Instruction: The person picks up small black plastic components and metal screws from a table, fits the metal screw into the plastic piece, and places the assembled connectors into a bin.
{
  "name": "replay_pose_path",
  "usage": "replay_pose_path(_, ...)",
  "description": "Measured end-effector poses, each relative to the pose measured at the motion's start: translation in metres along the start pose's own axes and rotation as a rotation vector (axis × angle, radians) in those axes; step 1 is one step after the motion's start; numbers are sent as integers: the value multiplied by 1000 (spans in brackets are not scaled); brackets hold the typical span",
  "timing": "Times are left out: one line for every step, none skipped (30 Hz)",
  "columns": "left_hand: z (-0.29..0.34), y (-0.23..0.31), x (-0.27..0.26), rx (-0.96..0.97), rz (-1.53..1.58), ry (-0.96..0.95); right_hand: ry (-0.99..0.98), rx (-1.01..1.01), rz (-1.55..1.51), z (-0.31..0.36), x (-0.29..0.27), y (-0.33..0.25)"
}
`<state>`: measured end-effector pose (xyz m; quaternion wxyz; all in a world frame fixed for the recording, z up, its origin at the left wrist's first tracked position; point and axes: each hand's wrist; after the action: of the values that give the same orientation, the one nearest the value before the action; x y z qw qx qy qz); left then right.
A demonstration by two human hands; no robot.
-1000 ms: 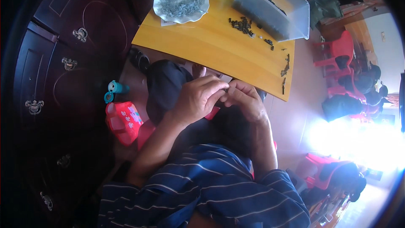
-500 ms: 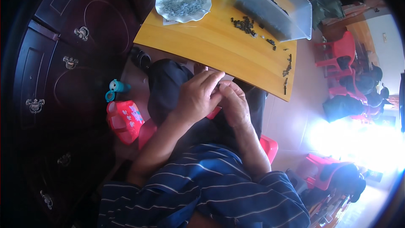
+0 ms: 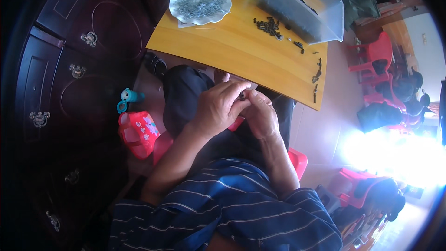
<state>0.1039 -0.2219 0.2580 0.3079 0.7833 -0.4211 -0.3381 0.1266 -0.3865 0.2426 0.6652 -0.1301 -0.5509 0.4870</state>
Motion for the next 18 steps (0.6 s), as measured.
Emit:
replay_pose_path(0, -1, 1, 0, 0, -2, 1, -12, 1, 0, 0, 0)
replay_pose_path(1, -1, 2, 6, 2, 2, 2, -12, -1, 0, -1, 1)
replay_pose_path(2, -2, 3, 11, 3, 7, -13, -23, -2, 0, -4, 1)
replay_pose_path(2, -2, 3, 11, 4, 5, -28, -34, -4, -1, -5, 1)
replay_pose_path(2, -2, 3, 26, 0, 8, -27, -33, -5, -1, -5, 1)
replay_pose_path(2, -2, 3, 40, -4, 11, -24, -57, 18, -1, -4, 1)
replay_pose_path(3, -2, 4, 40, -5, 9, -22, -80, 41, -1, -4, 1)
replay_pose_path(3, -2, 4, 31, 0, 4, -20, -81, 39, -1, -5, 2)
replay_pose_path(3, -1, 4, 22, 5, -1, -40, -69, 3, -1, -5, 3)
replay_pose_path(3, -1, 4, 23, 6, -3, -60, -57, -34, -1, -6, 3)
replay_pose_path(3, 0, 3, 16, 12, -7, -59, -56, -35, 0, -5, 3)
replay_pose_path(3, 0, 3, 10, 19, -11, -46, -15, -57, 1, -2, 3)
replay_pose_path(3, 0, 3, 10, 18, -12, -32, 27, -80, 2, 0, 3)
replay_pose_path(3, -1, 3, 32, 29, -8, -32, 26, -80, 2, -1, 3)
replay_pose_path(3, -1, 4, 55, 40, -4, -29, 49, -92, 2, -2, 4)
replay_pose_path(3, -1, 4, 55, 41, -5, -25, 73, -103, 2, -2, 5)
replay_pose_path(4, 0, 4, 52, 44, -9, -26, 70, -103, 3, -2, 4)
replay_pose_path(4, 0, 4, 49, 48, -14, -46, 69, -101, 3, -2, 3)
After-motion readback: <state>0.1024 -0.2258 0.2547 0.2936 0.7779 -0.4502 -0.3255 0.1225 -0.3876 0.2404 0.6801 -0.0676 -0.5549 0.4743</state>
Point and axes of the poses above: each hand's wrist, its own z-axis away from the middle knuckle, its own x-axis out of the palm, y = z × x, and after that the axes turned 12 degrees about y, right-handed
